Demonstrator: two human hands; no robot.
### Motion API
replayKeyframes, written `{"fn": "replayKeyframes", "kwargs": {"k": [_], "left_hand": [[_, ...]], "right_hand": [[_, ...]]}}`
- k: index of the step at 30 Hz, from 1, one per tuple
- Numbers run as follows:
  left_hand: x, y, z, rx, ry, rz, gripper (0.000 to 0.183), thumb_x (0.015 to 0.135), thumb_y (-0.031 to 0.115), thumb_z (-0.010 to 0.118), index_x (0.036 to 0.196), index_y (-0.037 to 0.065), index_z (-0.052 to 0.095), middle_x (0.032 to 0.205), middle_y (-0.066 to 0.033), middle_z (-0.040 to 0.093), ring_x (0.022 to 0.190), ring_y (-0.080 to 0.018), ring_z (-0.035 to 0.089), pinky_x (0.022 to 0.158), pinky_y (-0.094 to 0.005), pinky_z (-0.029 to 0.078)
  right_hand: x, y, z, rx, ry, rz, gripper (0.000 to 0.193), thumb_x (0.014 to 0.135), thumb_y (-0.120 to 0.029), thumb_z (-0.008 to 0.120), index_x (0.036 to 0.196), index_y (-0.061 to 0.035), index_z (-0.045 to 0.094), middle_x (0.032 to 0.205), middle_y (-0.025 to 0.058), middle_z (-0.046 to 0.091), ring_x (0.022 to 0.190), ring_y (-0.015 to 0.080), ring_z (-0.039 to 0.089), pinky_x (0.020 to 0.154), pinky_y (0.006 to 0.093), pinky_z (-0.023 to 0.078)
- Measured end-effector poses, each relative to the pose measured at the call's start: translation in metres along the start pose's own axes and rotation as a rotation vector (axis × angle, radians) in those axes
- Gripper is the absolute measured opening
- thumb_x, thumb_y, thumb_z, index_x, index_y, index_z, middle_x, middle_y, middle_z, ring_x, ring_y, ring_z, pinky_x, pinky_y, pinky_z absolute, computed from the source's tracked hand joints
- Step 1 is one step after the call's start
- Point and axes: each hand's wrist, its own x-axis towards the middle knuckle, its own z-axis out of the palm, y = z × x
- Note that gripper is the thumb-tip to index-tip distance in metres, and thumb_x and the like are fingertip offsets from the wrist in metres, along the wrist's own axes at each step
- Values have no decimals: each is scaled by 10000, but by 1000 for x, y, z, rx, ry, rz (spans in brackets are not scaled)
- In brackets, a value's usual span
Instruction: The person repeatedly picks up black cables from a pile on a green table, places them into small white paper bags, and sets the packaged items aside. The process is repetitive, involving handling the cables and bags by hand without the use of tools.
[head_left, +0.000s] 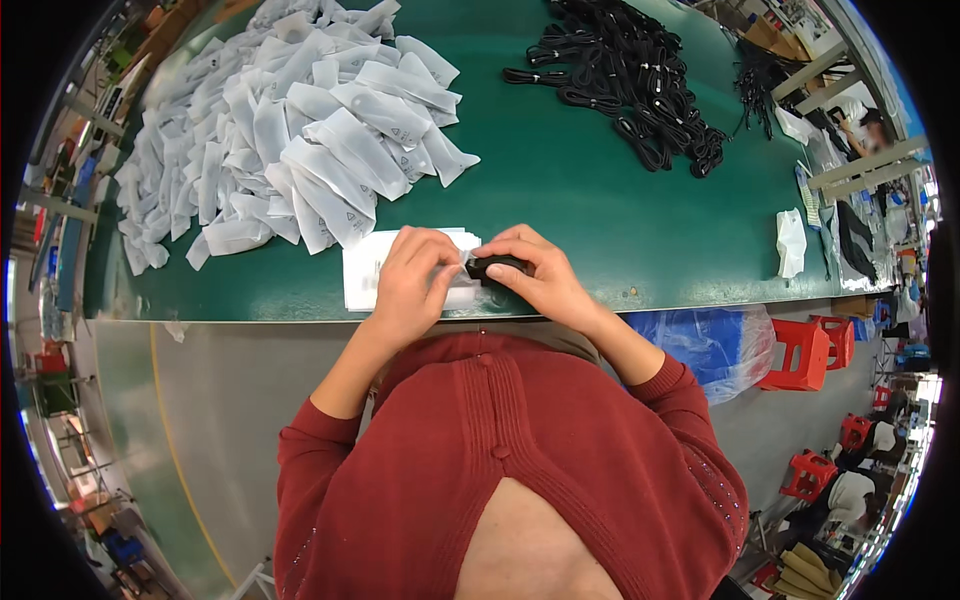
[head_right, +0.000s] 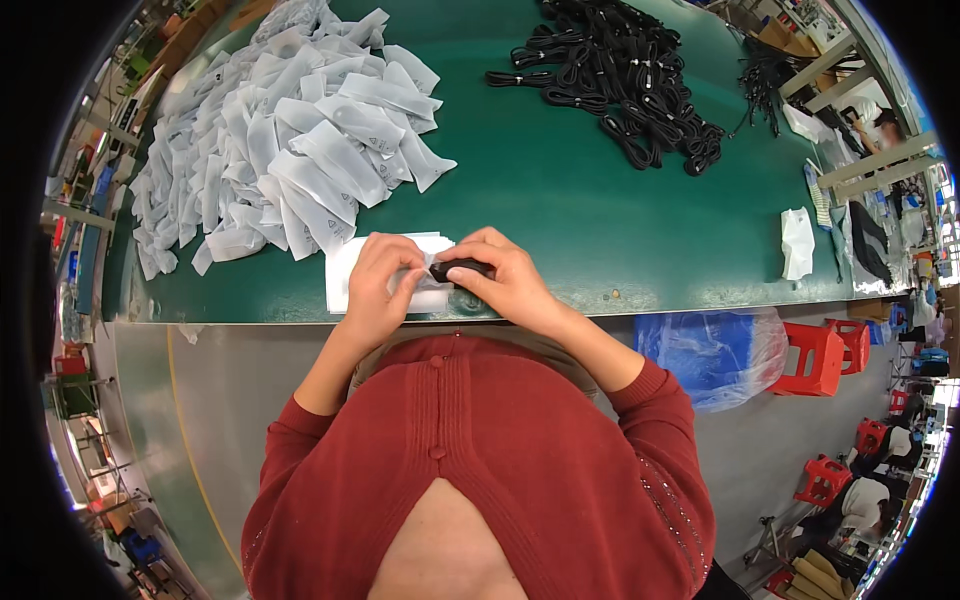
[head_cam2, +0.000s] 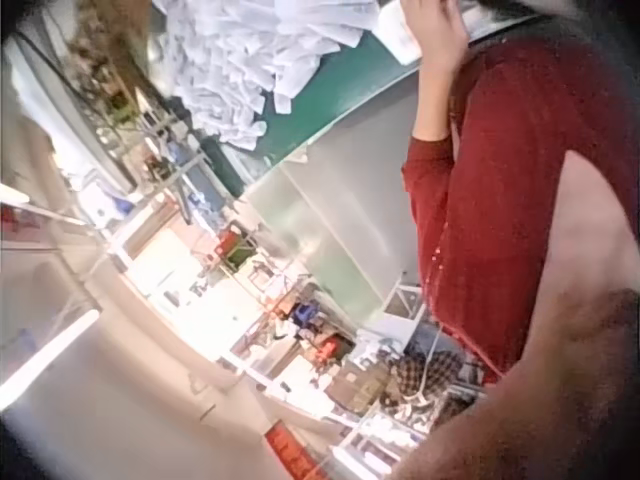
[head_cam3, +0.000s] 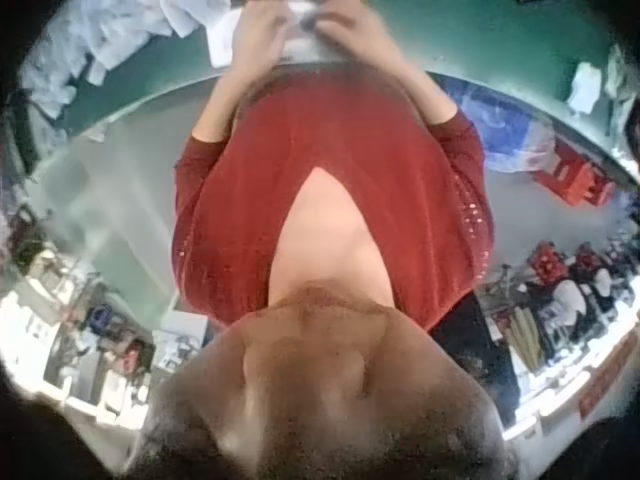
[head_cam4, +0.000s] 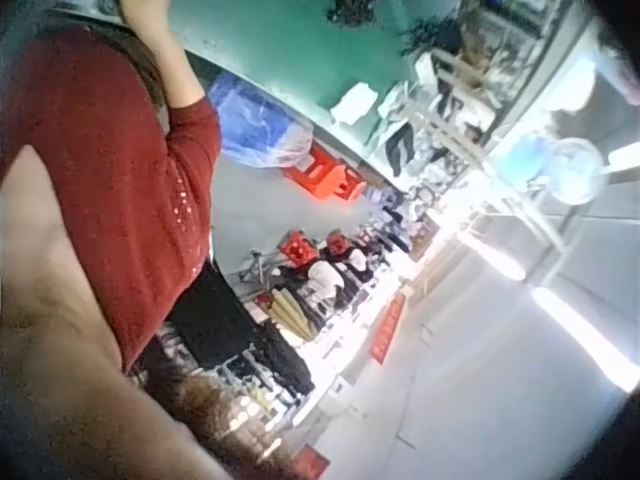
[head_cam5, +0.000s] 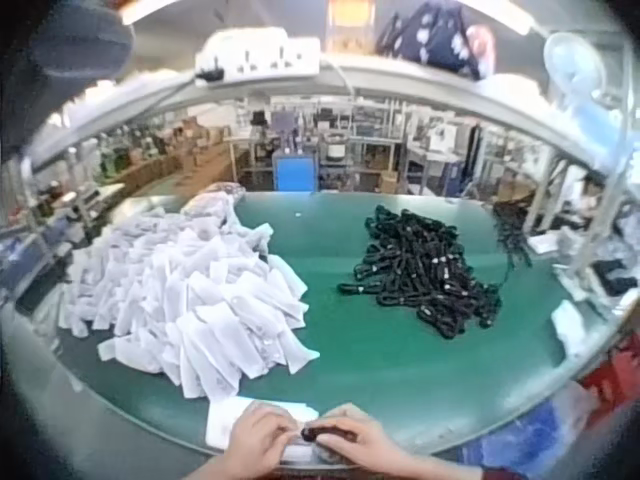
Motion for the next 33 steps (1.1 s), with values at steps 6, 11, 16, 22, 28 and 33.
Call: {"fn": "replayKeyframes", "kwargs": {"k": [6, 11, 16, 22, 28, 33], "left_hand": [[37, -5, -16, -304, 46, -197, 62, 857, 45, 656, 894, 26, 609, 963, -57, 627, 816, -141, 543, 703, -262, 419], [77, -22, -35, -635, 142, -348, 99, 928, 141, 665, 957, 56, 622, 981, -9, 615, 818, -77, 518, 712, -217, 411], [126, -74, -95, -325, 630, -183, 292, 930, 137, 666, 1195, 29, 608, 1031, -40, 624, 885, -127, 572, 793, -267, 463], [39, -24, -46, -16, 154, -130, 294, 804, 24, 744, 1082, 41, 649, 1023, -78, 618, 867, -153, 578, 693, -287, 485], [-16, -15, 4, 66, -231, -76, 269, 755, 85, 794, 993, 58, 673, 973, -90, 583, 858, -259, 607, 726, -353, 505], [-18, -26, 14, 112, -144, -102, 132, 792, 47, 741, 886, 22, 652, 868, -84, 593, 786, -245, 607, 708, -342, 502]], "right_hand": [[22, -21, 6, 340, 112, -185, 237, 907, 49, 606, 1139, 7, 626, 1153, 109, 530, 860, 122, 594, 723, 259, 520], [49, -30, -33, -385, 346, -464, 207, 843, -2, 680, 1045, -16, 634, 1077, 139, 573, 890, 209, 621, 751, 316, 534], [68, 37, -140, -1251, 838, -236, 341, 769, -118, 746, 1087, -70, 633, 1076, 150, 585, 1011, 337, 565, 796, 420, 508], [38, 91, -176, -1416, 607, -74, 357, 781, -110, 706, 1105, -13, 591, 976, 147, 604, 916, 342, 584, 743, 437, 508], [29, 66, -107, -642, 476, 87, 284, 904, -119, 596, 1134, 47, 614, 890, 163, 684, 770, 280, 650, 733, 348, 527], [16, 25, -50, 103, 228, 312, 302, 972, -137, 588, 1213, 45, 595, 910, 50, 686, 825, 86, 616, 722, 234, 498]]}}
